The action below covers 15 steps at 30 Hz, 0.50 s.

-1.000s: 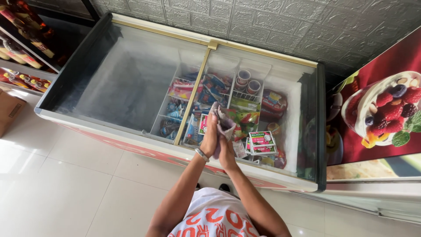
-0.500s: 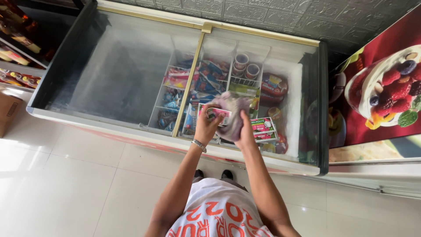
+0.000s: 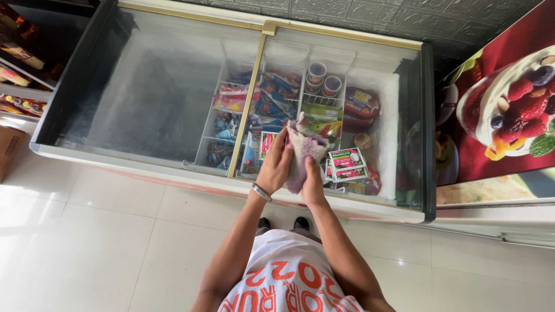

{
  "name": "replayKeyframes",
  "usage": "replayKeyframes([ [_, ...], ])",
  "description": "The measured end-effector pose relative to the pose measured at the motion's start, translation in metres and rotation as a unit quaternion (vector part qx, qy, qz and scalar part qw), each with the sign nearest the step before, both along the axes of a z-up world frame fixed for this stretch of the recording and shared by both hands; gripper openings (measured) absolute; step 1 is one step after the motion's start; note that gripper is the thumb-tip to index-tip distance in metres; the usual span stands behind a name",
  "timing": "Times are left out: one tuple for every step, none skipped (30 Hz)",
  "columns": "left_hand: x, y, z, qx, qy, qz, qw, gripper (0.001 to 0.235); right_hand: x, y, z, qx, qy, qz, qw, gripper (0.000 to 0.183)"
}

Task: Cleaning and organizing individual product sachets over a freezer.

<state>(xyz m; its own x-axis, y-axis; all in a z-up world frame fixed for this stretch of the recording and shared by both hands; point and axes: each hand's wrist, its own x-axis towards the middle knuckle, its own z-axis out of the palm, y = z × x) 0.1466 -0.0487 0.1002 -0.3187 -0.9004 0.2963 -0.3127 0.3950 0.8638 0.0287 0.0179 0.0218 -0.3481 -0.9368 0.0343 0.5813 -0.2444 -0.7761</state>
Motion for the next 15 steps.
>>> replayKeyframes([
  [-0.004,-0.002,-0.021,0.149,0.146,-0.1,0.973,0.06,0.004,0.001,0.0,-0.007,0.046,0.006,0.999,0.062],
  [-0.006,-0.001,-0.023,0.147,0.145,-0.102,0.973,0.06,0.005,-0.003,-0.003,-0.009,0.046,0.004,0.999,0.062],
  [-0.008,-0.001,-0.026,0.15,0.192,-0.121,0.962,0.061,0.006,-0.006,-0.006,0.012,0.098,-0.006,0.995,0.062],
  [-0.009,0.001,-0.028,0.153,0.238,-0.138,0.949,0.062,0.008,-0.007,-0.009,0.034,0.149,-0.014,0.988,0.061],
  [-0.009,0.004,-0.03,0.153,0.237,-0.139,0.949,0.062,-0.004,-0.017,-0.034,0.033,0.148,-0.016,0.988,0.061],
  [-0.008,0.007,-0.031,0.203,0.23,-0.16,0.938,0.064,-0.016,-0.025,-0.06,0.065,0.247,-0.038,0.966,0.059],
  [-0.008,0.011,-0.033,0.252,0.223,-0.18,0.924,0.066,-0.027,-0.033,-0.086,0.096,0.343,-0.059,0.933,0.057],
  [-0.007,0.011,-0.041,0.253,0.221,-0.18,0.924,0.066,-0.029,-0.041,-0.072,0.097,0.341,-0.059,0.933,0.057],
  [-0.006,0.011,-0.049,0.254,0.217,-0.185,0.924,0.068,-0.03,-0.049,-0.059,0.123,0.36,-0.073,0.922,0.055],
  [-0.006,0.012,-0.056,0.255,0.214,-0.191,0.923,0.069,-0.034,-0.057,-0.046,0.15,0.379,-0.089,0.909,0.054],
  [-0.006,0.01,-0.057,0.257,0.213,-0.193,0.923,0.069,-0.027,-0.054,-0.029,0.152,0.378,-0.091,0.909,0.054],
  [-0.006,0.007,-0.057,0.29,0.258,-0.21,0.897,0.072,-0.021,-0.051,-0.011,0.155,0.333,-0.077,0.927,0.055],
  [-0.006,0.004,-0.057,0.323,0.302,-0.226,0.868,0.075,-0.014,-0.049,0.007,0.158,0.287,-0.064,0.943,0.055],
  [-0.003,0.0,-0.062,0.325,0.301,-0.227,0.867,0.075,-0.002,-0.042,0.03,0.16,0.286,-0.065,0.942,0.055],
  [0.0,-0.004,-0.067,0.379,0.372,-0.244,0.812,0.077,0.009,-0.035,0.054,0.106,0.305,-0.054,0.945,0.056],
])
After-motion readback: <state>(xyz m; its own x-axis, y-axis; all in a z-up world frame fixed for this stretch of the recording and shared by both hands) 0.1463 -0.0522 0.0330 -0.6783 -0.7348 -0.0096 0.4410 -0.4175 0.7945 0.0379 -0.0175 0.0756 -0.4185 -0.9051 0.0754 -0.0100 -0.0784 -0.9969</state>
